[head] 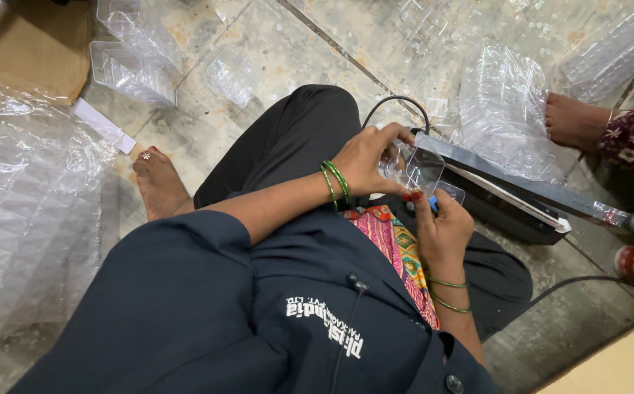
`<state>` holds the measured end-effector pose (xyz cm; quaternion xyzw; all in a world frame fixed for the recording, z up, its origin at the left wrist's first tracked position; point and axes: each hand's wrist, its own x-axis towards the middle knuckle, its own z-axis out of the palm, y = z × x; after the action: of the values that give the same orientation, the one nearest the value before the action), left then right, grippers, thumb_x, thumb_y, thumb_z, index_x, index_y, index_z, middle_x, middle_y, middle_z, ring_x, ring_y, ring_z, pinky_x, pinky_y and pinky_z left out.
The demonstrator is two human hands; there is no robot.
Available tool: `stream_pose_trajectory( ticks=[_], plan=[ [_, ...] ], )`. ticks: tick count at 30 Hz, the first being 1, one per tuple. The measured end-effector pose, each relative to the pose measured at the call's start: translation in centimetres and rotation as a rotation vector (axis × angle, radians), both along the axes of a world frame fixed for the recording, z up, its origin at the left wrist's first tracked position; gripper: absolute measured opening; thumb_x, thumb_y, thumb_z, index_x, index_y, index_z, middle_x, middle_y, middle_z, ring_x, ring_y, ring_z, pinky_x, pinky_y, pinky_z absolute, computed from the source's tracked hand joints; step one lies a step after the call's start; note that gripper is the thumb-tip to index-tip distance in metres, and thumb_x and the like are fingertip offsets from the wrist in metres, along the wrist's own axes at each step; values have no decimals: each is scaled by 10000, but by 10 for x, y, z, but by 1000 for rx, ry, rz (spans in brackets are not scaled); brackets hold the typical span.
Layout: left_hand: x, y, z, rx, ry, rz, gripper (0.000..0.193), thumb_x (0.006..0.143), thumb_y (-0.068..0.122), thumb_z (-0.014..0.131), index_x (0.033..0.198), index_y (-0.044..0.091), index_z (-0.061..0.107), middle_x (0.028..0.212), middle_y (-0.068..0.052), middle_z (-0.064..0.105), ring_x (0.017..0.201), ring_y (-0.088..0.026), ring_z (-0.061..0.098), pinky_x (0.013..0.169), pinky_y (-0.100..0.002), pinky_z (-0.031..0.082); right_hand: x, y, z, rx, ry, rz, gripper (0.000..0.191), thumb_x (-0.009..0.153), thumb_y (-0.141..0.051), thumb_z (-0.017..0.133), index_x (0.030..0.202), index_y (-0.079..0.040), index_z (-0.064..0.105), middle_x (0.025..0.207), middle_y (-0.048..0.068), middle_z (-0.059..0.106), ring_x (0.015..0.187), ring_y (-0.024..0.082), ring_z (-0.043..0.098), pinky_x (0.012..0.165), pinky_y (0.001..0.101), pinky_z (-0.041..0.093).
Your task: The person sits on the floor and seals small clear plastic boxes using a hand-held impulse sealer. They place each box on the sealer, press the handle down to seal it, then set the sealed box aside and pick up the next one.
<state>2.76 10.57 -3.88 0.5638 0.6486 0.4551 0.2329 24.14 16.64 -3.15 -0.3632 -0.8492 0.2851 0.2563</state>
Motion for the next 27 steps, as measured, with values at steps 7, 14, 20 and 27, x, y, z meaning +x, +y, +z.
stream_pose_trajectory(
  ticks=[7,14,20,27],
  plan=[
    [-4,3,-3,-110,-120,-102,782,640,456,940,1236,141,542,935,9,750,876,-185,708,816,-341,562,5,4,-8,4,7,16,394,1014,-321,727,869,6,563,681,126,452,603,203,407,572,340,381],
    [-14,1,-19,-67,-509,-323,705,753,278,927,1276,77,499,1201,-80,685,1080,-126,672,962,-318,593,13,12,-15,-157,248,56,332,1073,-316,632,973,0,631,751,-13,490,737,61,399,637,253,374],
    [-15,1,-23,-27,-461,-359,668,755,219,959,1225,35,521,1206,-80,691,1110,-136,677,963,-310,594,18,18,-31,-284,325,124,322,1090,-296,604,963,-1,624,802,-57,527,769,39,418,668,228,370],
    [-13,-2,-6,-28,-468,-366,837,656,297,996,1290,65,502,1206,-47,666,988,-123,685,812,-311,559,18,20,-39,-338,380,199,324,1103,-316,581,1025,-6,633,868,-59,572,813,30,448,710,217,380]
  ],
)
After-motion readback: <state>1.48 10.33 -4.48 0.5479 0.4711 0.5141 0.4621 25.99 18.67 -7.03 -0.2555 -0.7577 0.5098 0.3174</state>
